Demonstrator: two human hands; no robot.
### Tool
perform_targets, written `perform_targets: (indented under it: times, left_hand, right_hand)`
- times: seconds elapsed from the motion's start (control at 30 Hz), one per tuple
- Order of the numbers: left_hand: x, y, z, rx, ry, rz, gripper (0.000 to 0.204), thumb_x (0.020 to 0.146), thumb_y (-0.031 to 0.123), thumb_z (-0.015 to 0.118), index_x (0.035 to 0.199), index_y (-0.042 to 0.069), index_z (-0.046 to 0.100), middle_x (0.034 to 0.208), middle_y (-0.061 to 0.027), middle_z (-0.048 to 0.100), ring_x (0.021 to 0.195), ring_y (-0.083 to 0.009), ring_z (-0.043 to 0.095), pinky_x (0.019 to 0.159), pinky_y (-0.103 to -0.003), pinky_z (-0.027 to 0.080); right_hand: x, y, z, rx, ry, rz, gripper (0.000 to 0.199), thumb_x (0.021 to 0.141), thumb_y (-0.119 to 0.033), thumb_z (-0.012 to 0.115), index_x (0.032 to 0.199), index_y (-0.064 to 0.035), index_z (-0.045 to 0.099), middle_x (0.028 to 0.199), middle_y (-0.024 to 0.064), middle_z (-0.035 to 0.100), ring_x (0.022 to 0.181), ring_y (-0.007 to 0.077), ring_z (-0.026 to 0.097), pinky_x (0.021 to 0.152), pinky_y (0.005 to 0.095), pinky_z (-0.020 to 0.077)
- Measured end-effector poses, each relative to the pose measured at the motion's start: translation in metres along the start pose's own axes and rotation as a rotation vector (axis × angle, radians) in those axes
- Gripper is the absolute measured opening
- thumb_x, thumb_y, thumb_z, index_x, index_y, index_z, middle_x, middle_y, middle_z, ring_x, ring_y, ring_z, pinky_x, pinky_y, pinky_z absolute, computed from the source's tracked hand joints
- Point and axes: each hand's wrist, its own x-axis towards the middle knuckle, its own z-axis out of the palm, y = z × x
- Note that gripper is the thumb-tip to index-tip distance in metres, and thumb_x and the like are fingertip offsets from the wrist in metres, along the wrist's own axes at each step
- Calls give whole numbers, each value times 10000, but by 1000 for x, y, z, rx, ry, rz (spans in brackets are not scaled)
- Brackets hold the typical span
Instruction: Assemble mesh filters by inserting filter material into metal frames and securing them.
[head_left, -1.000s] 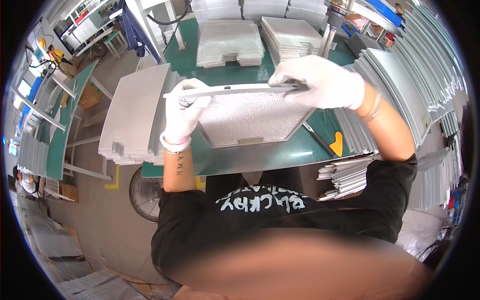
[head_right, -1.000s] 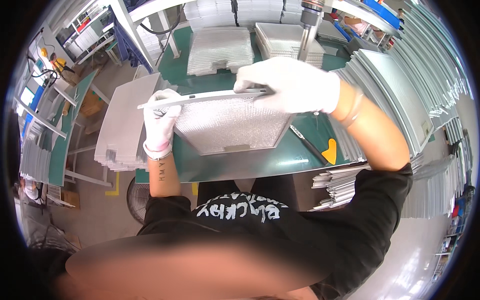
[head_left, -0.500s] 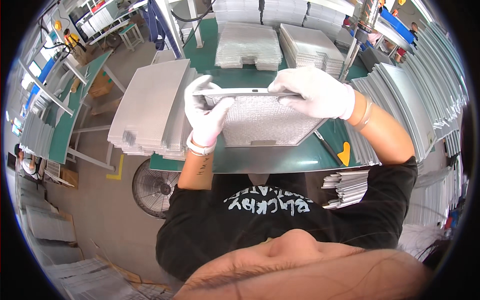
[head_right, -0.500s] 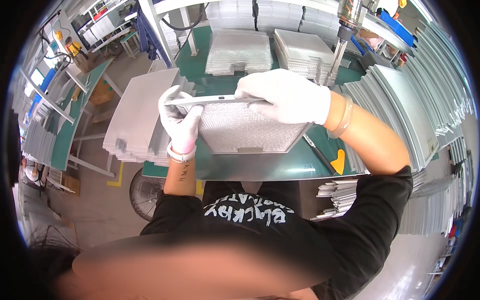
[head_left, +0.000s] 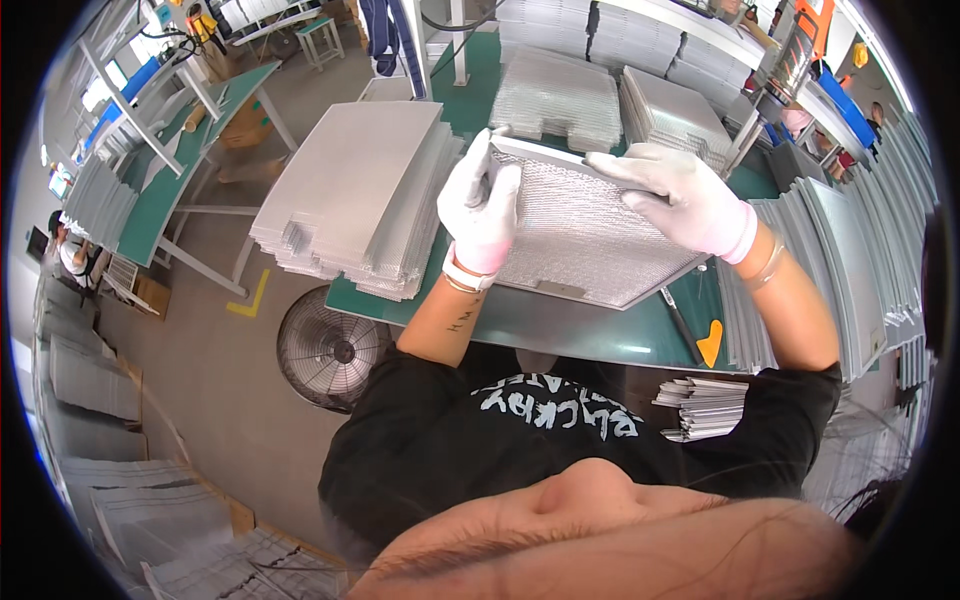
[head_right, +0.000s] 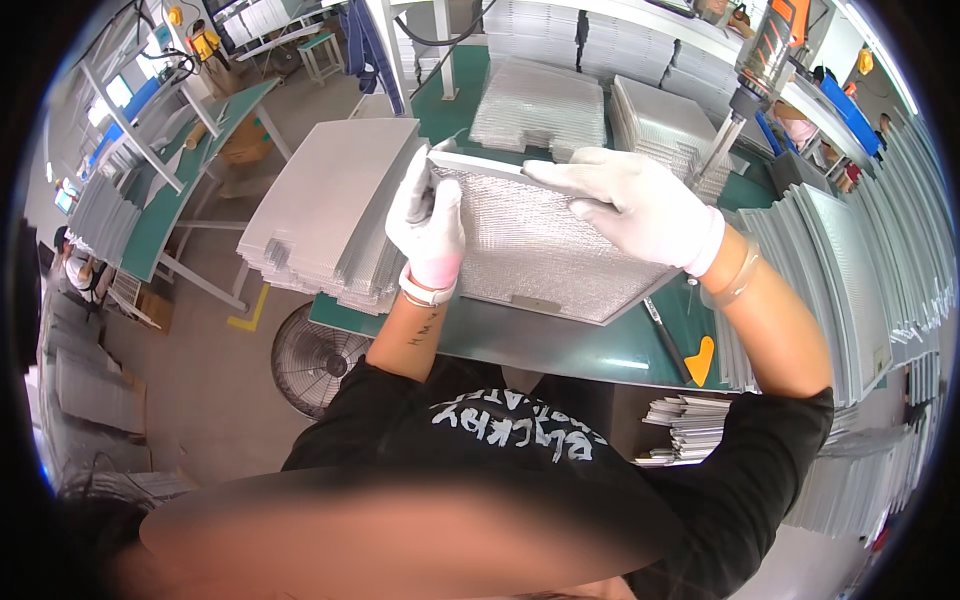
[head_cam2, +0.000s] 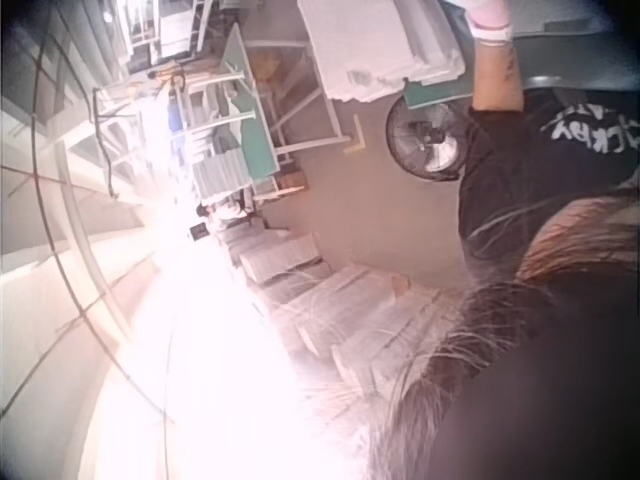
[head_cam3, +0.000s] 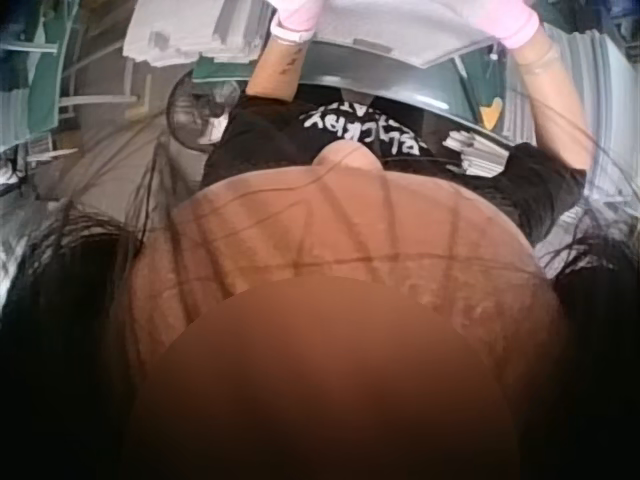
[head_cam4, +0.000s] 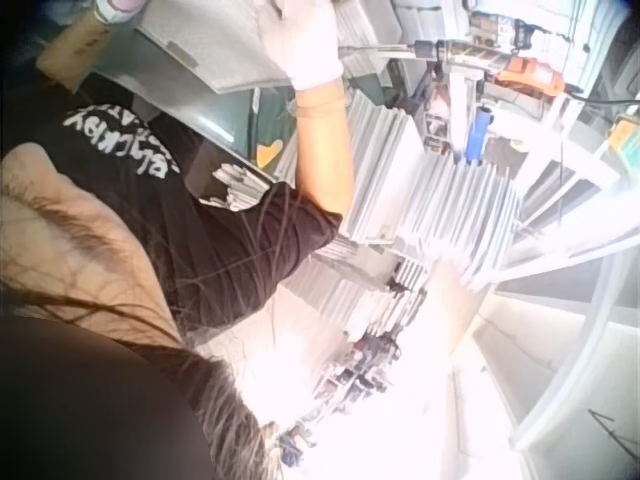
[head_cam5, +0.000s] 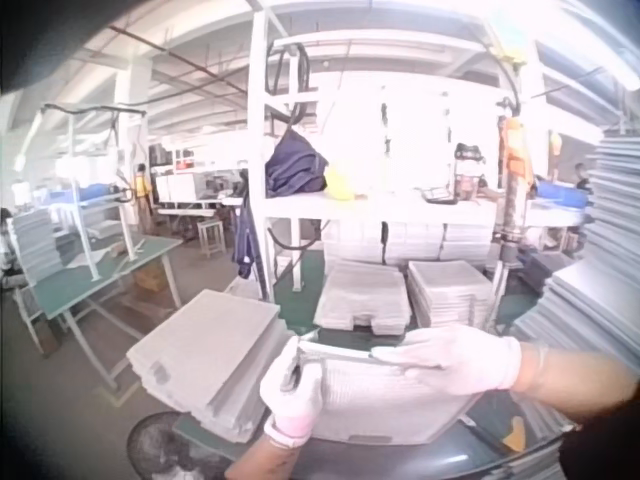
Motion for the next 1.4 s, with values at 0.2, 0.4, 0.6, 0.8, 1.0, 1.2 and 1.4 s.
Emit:
perform_targets:
  times: [0.2, 0.4, 0.6, 0.8, 1.0, 1.2, 1.4]
  left_hand:
    - [7, 10, 6, 66, 40, -3, 344, 893, -74, 566, 1234, -78, 604, 1191, -131, 658, 1077, -153, 611, 955, -271, 460]
    - [9, 4, 0, 67, 67, -32, 322, 891, -57, 593, 1211, -55, 626, 1113, -112, 666, 991, -131, 618, 884, -259, 484]
    - [13, 3, -5, -263, 3, -186, 405, 879, -65, 619, 1281, -38, 574, 1096, -73, 641, 917, -90, 594, 795, -225, 495]
    - [30, -5, -17, -194, -110, -32, 243, 885, -59, 606, 1114, 24, 616, 1130, -41, 595, 841, -60, 533, 742, -183, 438]
    - [23, 0, -8, -261, -24, -119, 233, 892, -43, 613, 1115, 21, 602, 1066, -25, 557, 859, -53, 528, 740, -189, 441]
    - [24, -2, -10, -182, -162, -57, 234, 935, 5, 574, 1161, 40, 525, 1094, -48, 539, 934, -101, 533, 835, -260, 455]
    - [2, -19, -14, -182, -258, -61, 354, 968, 56, 551, 1288, 52, 400, 1096, -87, 553, 934, -124, 527, 840, -278, 447]
  right_hand:
    - [2, 3, 3, 18, 3, 24, 588, 782, 50, 615, 1349, -90, 554, 870, 138, 558, 813, 310, 560, 768, 388, 470]
    - [5, 4, 7, 38, 9, 0, 592, 784, 42, 610, 1356, -94, 546, 877, 149, 570, 813, 323, 571, 771, 394, 470]
    - [6, 4, 5, -44, -36, 38, 591, 783, 28, 610, 1357, -96, 547, 895, 161, 607, 837, 331, 590, 797, 390, 487]
    - [24, -5, -7, 129, -103, 136, 406, 827, -79, 619, 1230, -54, 569, 920, 194, 647, 855, 378, 633, 786, 405, 510]
    - [62, 3, 20, 80, -132, 97, 264, 881, -103, 572, 1097, 29, 498, 952, 235, 622, 890, 374, 636, 809, 414, 501]
    - [59, 2, 33, 10, -174, 117, 225, 940, -169, 531, 1039, 24, 475, 932, 240, 601, 888, 430, 604, 798, 465, 477]
    - [46, -5, 40, -254, -105, 159, 268, 928, -242, 564, 1042, -7, 501, 930, 200, 619, 855, 369, 637, 768, 442, 510]
